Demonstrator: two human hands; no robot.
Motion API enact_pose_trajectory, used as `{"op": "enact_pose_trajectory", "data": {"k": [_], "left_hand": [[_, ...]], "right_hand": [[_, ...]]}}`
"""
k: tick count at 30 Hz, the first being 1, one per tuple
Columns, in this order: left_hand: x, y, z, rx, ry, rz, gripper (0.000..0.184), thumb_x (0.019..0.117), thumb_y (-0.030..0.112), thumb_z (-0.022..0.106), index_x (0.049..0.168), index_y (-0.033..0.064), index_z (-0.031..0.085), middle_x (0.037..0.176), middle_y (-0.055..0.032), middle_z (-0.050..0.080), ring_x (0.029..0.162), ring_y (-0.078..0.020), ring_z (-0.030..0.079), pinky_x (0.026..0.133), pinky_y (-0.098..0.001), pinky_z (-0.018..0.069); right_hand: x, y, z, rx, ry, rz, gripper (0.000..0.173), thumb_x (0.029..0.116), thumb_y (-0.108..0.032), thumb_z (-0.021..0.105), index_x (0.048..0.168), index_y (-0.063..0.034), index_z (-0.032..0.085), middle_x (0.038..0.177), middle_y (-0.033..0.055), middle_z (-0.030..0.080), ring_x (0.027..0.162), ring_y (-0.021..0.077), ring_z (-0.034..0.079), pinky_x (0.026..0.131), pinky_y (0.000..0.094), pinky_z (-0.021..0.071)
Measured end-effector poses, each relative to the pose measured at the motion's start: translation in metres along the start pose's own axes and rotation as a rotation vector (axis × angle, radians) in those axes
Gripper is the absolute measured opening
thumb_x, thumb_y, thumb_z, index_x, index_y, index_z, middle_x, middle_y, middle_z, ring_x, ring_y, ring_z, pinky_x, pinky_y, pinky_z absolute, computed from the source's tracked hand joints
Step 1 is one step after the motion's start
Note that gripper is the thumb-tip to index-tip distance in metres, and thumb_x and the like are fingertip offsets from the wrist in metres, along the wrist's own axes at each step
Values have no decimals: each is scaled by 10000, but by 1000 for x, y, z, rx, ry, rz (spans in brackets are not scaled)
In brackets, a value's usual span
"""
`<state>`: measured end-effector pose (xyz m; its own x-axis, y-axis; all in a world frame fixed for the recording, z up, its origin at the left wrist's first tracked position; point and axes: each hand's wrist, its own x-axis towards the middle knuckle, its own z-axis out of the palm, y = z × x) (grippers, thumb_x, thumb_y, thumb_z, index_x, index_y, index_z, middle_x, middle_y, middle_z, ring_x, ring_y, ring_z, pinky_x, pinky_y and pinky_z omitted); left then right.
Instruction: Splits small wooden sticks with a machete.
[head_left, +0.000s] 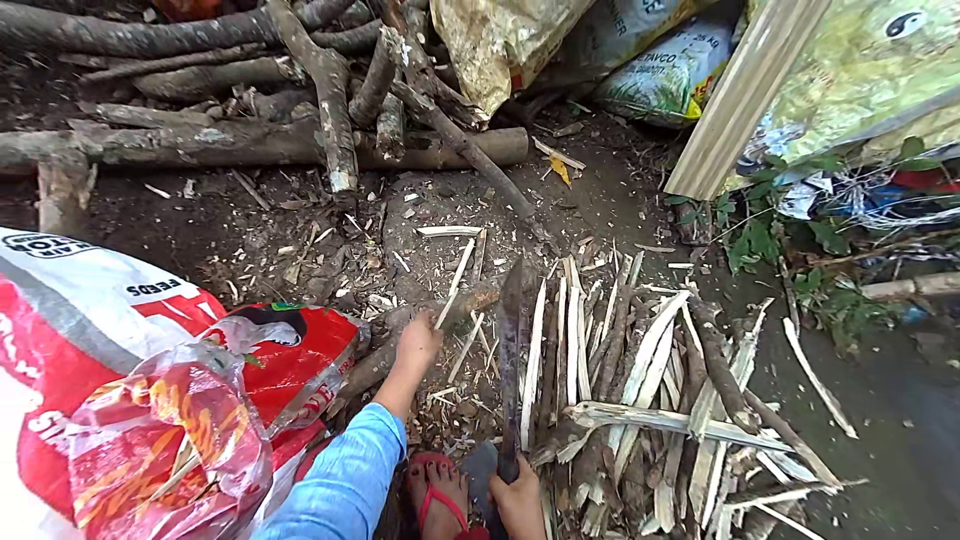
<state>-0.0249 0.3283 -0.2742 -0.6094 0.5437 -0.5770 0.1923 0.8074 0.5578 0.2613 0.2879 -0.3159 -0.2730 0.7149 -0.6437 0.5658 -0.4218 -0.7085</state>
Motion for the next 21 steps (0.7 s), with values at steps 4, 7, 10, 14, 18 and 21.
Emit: {"op": "enact_pose_trajectory", "data": {"k": [4,7,10,14,18,21], "left_hand": [[22,7,-20,120,3,28,382,996,138,655,1342,-13,597,1364,-240,600,1275,-380,592,1094,-537,460],[28,0,-20,210,-3,51,370,994,161,654,1334,19,621,1414,-219,576,1307,-373,573,1102,-542,456],[19,-13,-20,232,23,59,369,1002,201,653,1329,31,631,1420,-200,578,1328,-351,562,1117,-523,448],[-1,-30,-19,166,32,84,387,1097,234,495,1394,2,585,1416,-241,582,1325,-373,574,1134,-515,433],[-13,-28,-13,105,-54,53,369,1100,213,477,1336,-43,598,1309,-270,630,1249,-382,613,1099,-524,448],[-11,-26,-10,108,-97,-8,327,1081,187,523,1279,-53,624,1269,-271,646,1227,-384,622,1081,-522,459]], "right_hand": [[10,-16,12,-140,-101,-74,455,754,-60,729,1173,84,627,771,148,659,621,225,645,639,439,567],[24,-33,21,-285,-169,-50,424,805,-80,742,1187,61,626,801,152,654,671,244,645,681,451,559],[36,-43,27,-371,-219,15,396,831,-65,725,1195,46,616,843,171,669,706,268,671,718,470,570],[34,-43,26,-357,-213,32,429,831,-69,739,1221,47,603,860,174,667,708,266,668,712,464,570],[27,-46,24,-408,-196,21,452,832,-78,745,1242,49,603,883,182,664,766,285,658,756,484,550],[23,-45,23,-383,-191,15,427,827,-73,745,1215,50,614,865,177,667,743,280,661,742,483,555]]}}
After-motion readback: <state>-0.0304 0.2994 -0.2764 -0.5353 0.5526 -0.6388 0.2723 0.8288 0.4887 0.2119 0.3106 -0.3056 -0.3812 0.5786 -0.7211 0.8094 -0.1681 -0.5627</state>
